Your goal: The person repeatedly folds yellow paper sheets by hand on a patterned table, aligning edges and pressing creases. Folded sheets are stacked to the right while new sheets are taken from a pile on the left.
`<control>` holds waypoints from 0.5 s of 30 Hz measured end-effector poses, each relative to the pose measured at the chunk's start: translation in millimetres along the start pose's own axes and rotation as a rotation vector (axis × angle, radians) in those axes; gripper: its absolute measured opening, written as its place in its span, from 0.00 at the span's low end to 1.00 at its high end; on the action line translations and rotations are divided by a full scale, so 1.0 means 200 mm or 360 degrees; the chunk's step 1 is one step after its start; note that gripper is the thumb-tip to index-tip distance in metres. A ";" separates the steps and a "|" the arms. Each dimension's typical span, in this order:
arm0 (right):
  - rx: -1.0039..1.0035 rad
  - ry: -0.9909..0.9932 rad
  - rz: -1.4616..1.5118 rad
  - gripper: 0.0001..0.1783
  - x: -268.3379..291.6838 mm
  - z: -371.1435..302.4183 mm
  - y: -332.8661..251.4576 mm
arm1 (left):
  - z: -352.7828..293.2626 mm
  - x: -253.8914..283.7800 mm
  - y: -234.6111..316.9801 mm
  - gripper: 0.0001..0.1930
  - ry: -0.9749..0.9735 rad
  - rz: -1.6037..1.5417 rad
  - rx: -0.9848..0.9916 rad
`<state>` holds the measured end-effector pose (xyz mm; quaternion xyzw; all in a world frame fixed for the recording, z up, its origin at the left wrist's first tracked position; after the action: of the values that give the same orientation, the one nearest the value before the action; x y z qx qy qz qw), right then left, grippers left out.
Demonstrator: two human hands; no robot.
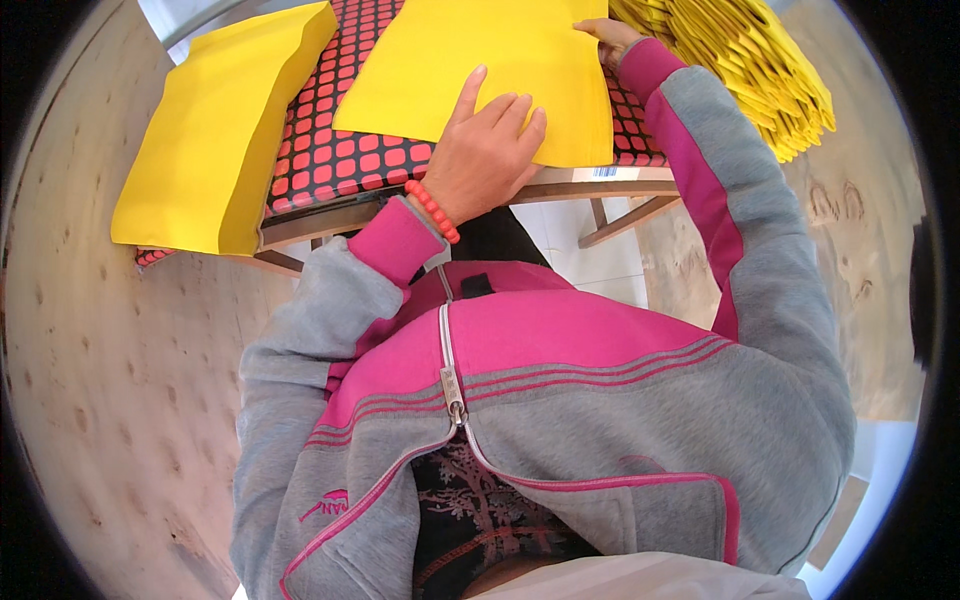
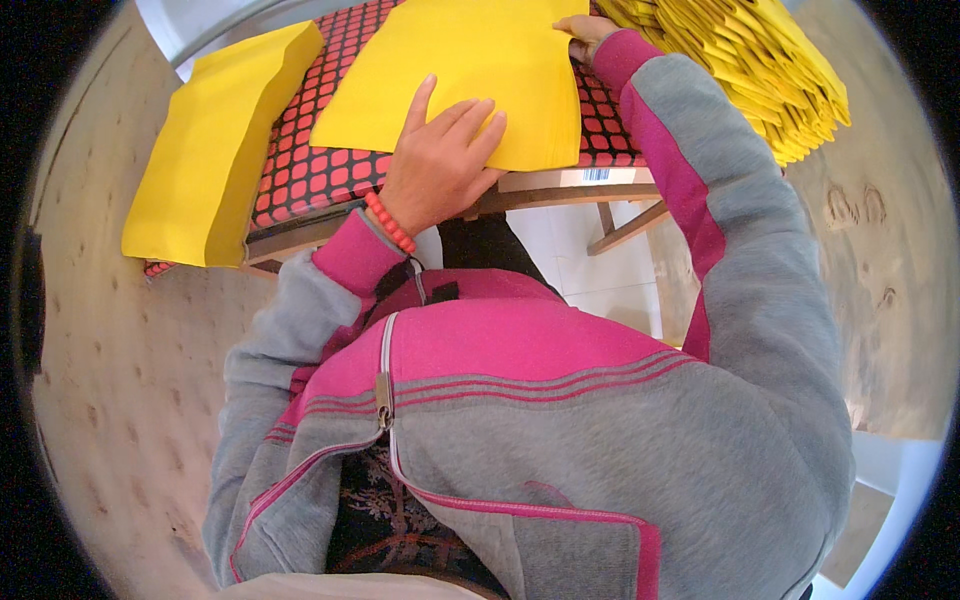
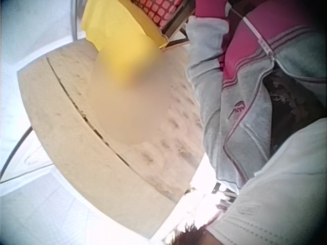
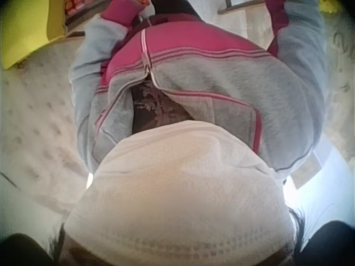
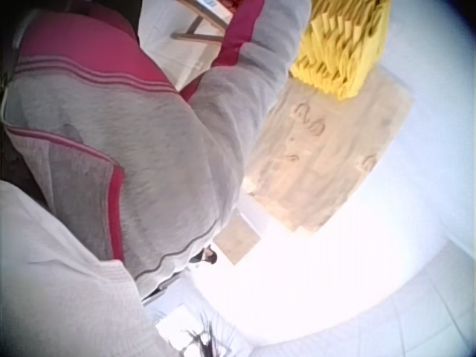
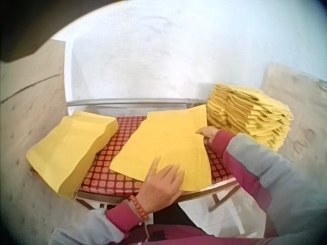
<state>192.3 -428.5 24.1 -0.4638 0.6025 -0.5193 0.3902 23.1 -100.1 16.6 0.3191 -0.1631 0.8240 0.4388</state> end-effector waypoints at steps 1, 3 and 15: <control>0.0008 0.0056 0.0111 0.15 0.01 0.00 0.02 | 0.01 -0.01 0.01 0.20 -0.0026 0.0008 -0.0017; 0.0044 0.0081 0.0147 0.16 0.03 -0.02 0.04 | 0.02 -0.02 0.03 0.15 -0.0091 0.0052 -0.0055; 0.0037 -0.0101 0.0469 0.20 -0.10 -0.53 0.04 | -0.04 0.30 -0.46 0.13 -0.0329 0.0756 0.0349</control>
<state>95.1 -380.8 32.2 -0.3819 0.6453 -0.4483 0.4865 71.9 -7.1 48.9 0.3998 -0.1872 0.8796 0.1773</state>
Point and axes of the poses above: each hand's wrist, its own z-axis towards the middle knuckle, its own x-axis out of the back of the hand, y = z × x, the point moved 1 cm from there along z, towards the middle knuckle, and after that the axes turned 9 degrees about x, right-handed, at the moved point
